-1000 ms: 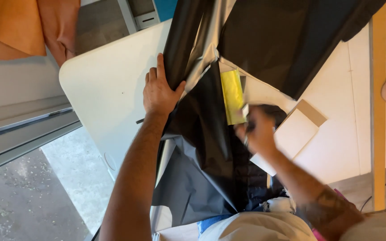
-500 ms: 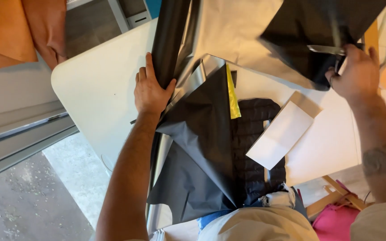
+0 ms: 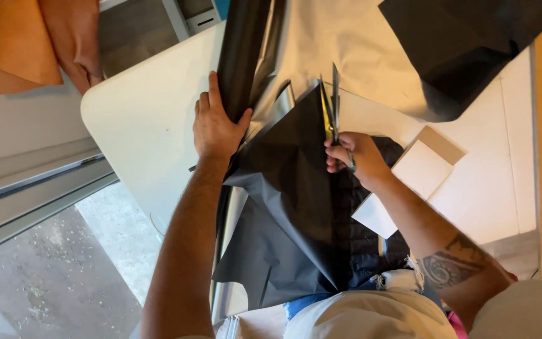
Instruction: Cutting a large piece of black fabric or synthetic leather using scissors on a workshop table.
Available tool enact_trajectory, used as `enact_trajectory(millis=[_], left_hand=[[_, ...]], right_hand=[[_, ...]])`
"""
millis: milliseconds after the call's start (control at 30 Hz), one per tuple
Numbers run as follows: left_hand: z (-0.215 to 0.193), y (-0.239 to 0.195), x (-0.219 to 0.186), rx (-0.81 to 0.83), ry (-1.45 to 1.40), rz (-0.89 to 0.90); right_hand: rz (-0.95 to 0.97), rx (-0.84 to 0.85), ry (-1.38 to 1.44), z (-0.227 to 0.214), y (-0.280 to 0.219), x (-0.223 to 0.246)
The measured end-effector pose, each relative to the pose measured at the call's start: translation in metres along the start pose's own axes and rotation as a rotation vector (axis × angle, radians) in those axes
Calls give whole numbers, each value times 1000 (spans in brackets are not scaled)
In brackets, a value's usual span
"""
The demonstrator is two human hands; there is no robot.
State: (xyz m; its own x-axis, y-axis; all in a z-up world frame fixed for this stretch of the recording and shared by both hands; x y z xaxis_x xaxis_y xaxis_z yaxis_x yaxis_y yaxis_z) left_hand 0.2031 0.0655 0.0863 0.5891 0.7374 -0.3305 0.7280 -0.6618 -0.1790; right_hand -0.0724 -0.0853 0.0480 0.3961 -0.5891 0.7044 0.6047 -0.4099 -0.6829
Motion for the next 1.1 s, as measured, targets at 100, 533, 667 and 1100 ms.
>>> enact_trajectory(millis=[100, 533, 667, 1100], left_hand=[[2, 2, 1, -16, -14, 4], [1, 1, 0, 41, -24, -15], [0, 4, 1, 25, -23, -10], [3, 2, 3, 9, -22, 17]], right_hand=[[73, -4, -111, -16, -10, 4], [-77, 109, -27, 66, 55, 17], [-78, 1, 27, 82, 66, 10], [-166, -138, 149, 114, 85, 23]])
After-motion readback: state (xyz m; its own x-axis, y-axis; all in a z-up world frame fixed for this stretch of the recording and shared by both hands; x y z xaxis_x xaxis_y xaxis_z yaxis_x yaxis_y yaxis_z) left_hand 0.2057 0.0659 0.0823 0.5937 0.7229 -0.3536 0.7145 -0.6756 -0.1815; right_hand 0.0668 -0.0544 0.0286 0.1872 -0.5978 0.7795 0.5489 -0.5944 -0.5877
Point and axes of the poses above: each hand's wrist, its own y-axis towards the middle knuckle, its own z-axis out of the palm, x = y × z, the point moved 5 cm from there along y, towards the middle knuckle, and after that the axes turned 1 degree about x, right-handed, at the moved point
